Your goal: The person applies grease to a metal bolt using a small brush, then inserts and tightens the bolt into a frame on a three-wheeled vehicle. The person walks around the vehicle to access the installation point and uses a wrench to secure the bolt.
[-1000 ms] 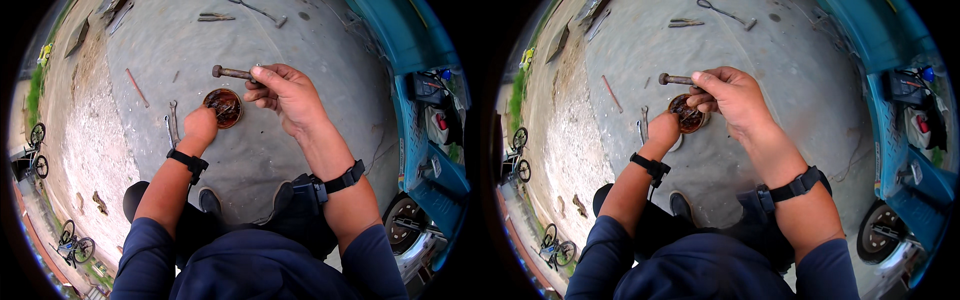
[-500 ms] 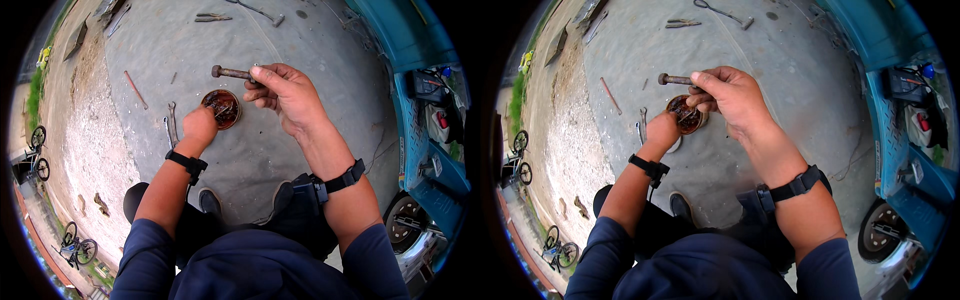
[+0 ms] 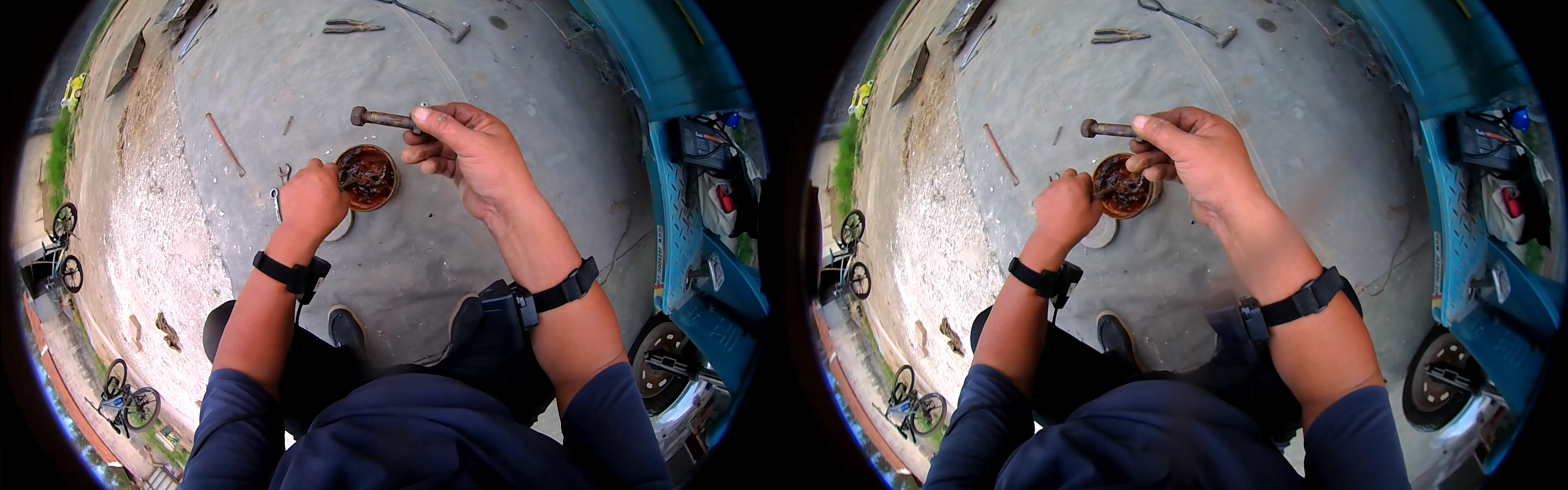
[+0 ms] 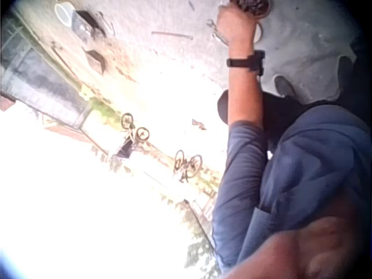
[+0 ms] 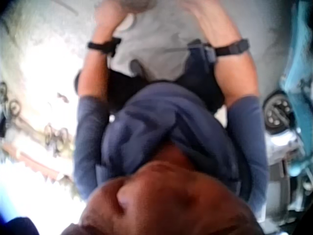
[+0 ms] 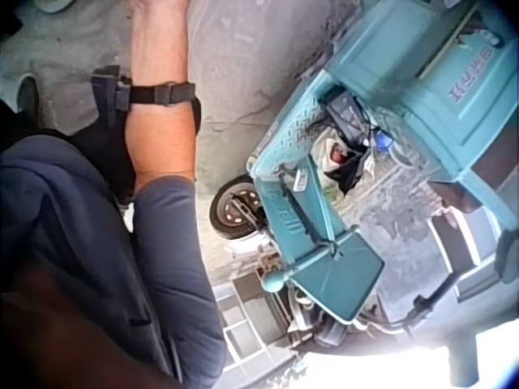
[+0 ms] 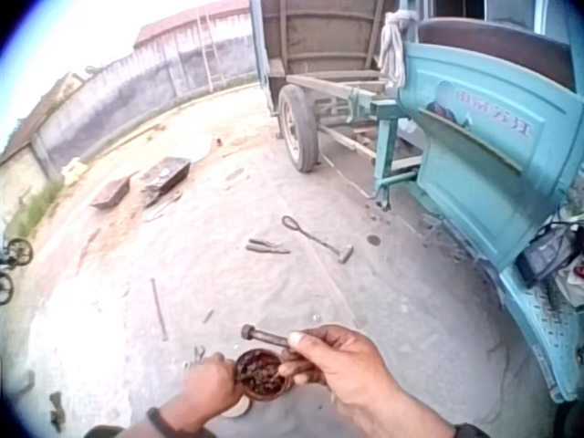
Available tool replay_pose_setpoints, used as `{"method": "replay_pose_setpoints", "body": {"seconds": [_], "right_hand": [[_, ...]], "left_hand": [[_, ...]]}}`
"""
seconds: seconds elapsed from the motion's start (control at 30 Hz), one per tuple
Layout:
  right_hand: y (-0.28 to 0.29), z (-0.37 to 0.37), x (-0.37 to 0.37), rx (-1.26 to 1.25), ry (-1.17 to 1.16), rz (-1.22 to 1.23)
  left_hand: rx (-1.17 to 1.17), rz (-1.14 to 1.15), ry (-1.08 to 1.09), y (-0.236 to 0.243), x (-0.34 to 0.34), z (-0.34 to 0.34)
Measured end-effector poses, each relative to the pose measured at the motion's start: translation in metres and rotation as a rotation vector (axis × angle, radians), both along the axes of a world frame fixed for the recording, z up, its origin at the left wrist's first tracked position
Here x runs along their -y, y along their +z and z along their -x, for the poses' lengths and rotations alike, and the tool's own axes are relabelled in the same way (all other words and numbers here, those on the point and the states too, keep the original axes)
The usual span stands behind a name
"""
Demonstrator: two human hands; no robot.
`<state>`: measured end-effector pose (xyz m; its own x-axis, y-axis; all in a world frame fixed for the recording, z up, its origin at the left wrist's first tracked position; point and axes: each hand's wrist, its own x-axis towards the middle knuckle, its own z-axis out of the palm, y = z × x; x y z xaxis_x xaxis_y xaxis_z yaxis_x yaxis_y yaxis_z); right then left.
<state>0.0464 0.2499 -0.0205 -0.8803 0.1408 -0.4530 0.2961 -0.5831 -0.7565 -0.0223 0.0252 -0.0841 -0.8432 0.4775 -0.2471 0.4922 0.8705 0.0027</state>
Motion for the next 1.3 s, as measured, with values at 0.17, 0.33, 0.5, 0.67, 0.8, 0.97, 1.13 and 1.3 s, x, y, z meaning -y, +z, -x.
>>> {"method": "replay_pose_setpoints", "body": {"seconds": [0.17,0.33,0.5,0.67,0.8,0.97,1.13,1.3], "right_hand": [[-0.001,-0.001,-0.001,-0.002,0.004,-0.021],[0.001,-0.002,0.0,0.006,0.016,-0.023],[0.001,-0.001,-0.002,0.003,0.008,-0.027],[0.002,0.005,0.002,0.024,-0.001,0.005],[0.004,0.005,0.007,0.068,0.042,0.035],[0.006,0.005,0.009,0.129,0.113,0.081],[0.008,0.004,0.013,0.107,0.238,0.153],[0.015,0.006,0.024,0.137,0.257,0.063]], "left_hand": [[0.049,0.078,-0.028,-0.006,-0.006,0.001],[0.078,0.116,0.014,-0.024,-0.012,0.0],[0.106,-0.011,0.019,-0.019,-0.007,0.004],[0.396,-0.446,0.296,0.053,-0.003,0.024],[0.52,-0.962,0.27,0.088,0.013,0.013],[0.451,-1.026,0.074,0.105,0.009,-0.001],[0.268,-0.943,-0.154,0.101,0.014,0.002],[0.074,-0.884,-0.23,0.099,0.017,0.0]]}}
